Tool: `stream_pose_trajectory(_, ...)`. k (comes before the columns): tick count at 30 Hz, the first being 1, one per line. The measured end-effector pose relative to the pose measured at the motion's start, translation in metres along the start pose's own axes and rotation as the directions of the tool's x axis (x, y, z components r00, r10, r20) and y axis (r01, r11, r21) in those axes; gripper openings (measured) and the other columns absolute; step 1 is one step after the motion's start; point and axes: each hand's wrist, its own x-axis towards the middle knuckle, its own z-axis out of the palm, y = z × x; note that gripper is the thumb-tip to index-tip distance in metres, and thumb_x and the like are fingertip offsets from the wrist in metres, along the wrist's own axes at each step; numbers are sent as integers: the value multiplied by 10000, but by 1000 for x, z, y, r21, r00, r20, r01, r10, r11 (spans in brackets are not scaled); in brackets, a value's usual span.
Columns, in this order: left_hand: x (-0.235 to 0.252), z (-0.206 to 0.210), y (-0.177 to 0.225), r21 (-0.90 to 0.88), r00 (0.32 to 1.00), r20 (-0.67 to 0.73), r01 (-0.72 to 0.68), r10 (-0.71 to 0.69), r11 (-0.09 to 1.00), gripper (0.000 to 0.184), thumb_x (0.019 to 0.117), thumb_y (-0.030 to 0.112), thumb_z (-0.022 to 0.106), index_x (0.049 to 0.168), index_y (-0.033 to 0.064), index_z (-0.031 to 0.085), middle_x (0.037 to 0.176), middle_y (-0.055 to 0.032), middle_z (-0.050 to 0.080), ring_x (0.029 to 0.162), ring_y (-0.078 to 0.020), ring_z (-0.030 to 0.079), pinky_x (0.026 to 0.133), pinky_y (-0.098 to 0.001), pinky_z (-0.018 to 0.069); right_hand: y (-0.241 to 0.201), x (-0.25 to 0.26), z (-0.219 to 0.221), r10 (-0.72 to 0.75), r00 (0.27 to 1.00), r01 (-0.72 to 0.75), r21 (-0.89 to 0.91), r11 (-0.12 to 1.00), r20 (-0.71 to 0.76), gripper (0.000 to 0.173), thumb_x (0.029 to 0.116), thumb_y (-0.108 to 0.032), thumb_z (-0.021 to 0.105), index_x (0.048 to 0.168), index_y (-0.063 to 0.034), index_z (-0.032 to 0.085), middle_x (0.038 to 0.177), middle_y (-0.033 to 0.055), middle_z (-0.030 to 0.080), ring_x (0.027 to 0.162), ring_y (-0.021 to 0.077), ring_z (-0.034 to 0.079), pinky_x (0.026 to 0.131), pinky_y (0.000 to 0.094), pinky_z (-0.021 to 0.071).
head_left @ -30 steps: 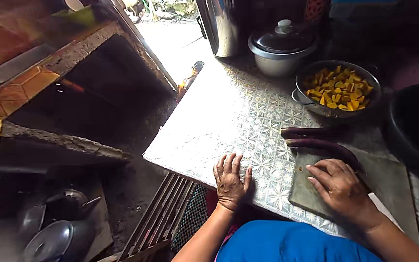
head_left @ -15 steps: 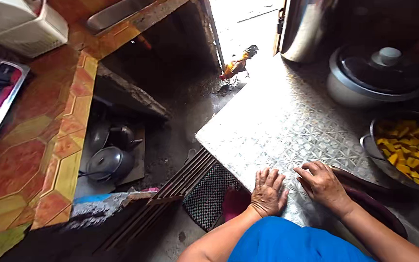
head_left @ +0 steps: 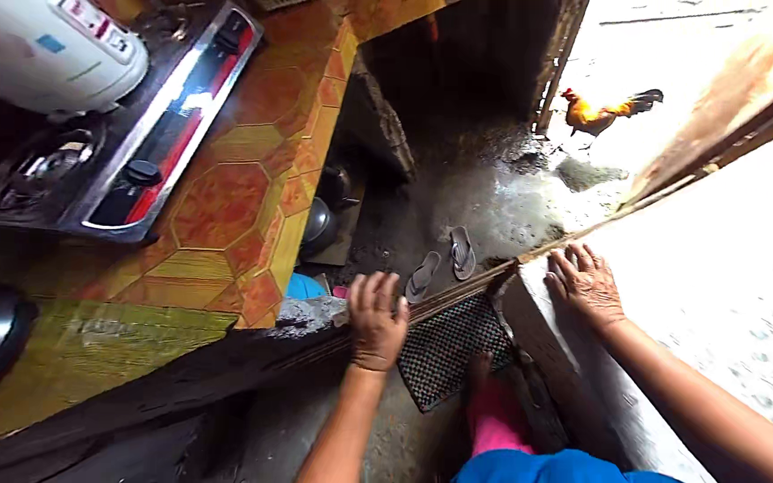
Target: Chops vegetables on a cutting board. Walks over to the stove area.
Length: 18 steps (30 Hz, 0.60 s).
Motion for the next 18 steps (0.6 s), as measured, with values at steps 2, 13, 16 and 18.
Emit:
stream_pose_trajectory(2, 47, -39, -61, 118, 993, -31, 118, -115, 986, 513, 962, 312, 615, 1342, -32, 628, 1415, -348, 534, 1392, -607, 379, 1159, -706, 277, -3, 33, 12, -58, 997, 57, -11, 998, -52, 554, 1035, -480, 435, 1414, -129, 638, 1521, 277, 495, 1448, 526, 392, 1189, 684, 257)
stream_pose_trajectory(13, 120, -67, -214, 493, 807, 112, 462, -580, 738, 1114, 758, 792, 667, 1628, 190, 319, 1695, -219, 180, 1547, -524, 82, 1166, -763, 83, -4, 65, 19, 87, 991, -80, -76, 994, 103, 663, 1039, -505, 279, 1213, -71, 750, 1296, 215, 687, 1307, 472, 566, 1136, 653, 352)
stream_pose_trajectory(16, 120, -68, -213, 512, 782, 112, 484, -614, 710, 1131, 728, 789, 709, 1622, 210, 330, 1692, -209, 202, 1554, -500, 95, 1175, -737, 114, -5, 62, 22, 93, 991, -86, -79, 993, 93, 678, 1031, -507, 269, 1193, -67, 758, 1270, 219, 697, 1280, 479, 581, 1106, 661, 368)
stream_pose_trajectory(18, 122, -67, -214, 510, 771, 119, 493, -626, 705, 1119, 740, 782, 708, 1625, 214, 324, 1689, -208, 210, 1553, -496, 106, 1167, -735, 140, -6, 63, 21, 103, 989, -94, -82, 992, 110, 676, 1035, -504, 267, 1207, -68, 754, 1282, 219, 693, 1284, 477, 581, 1114, 667, 360)
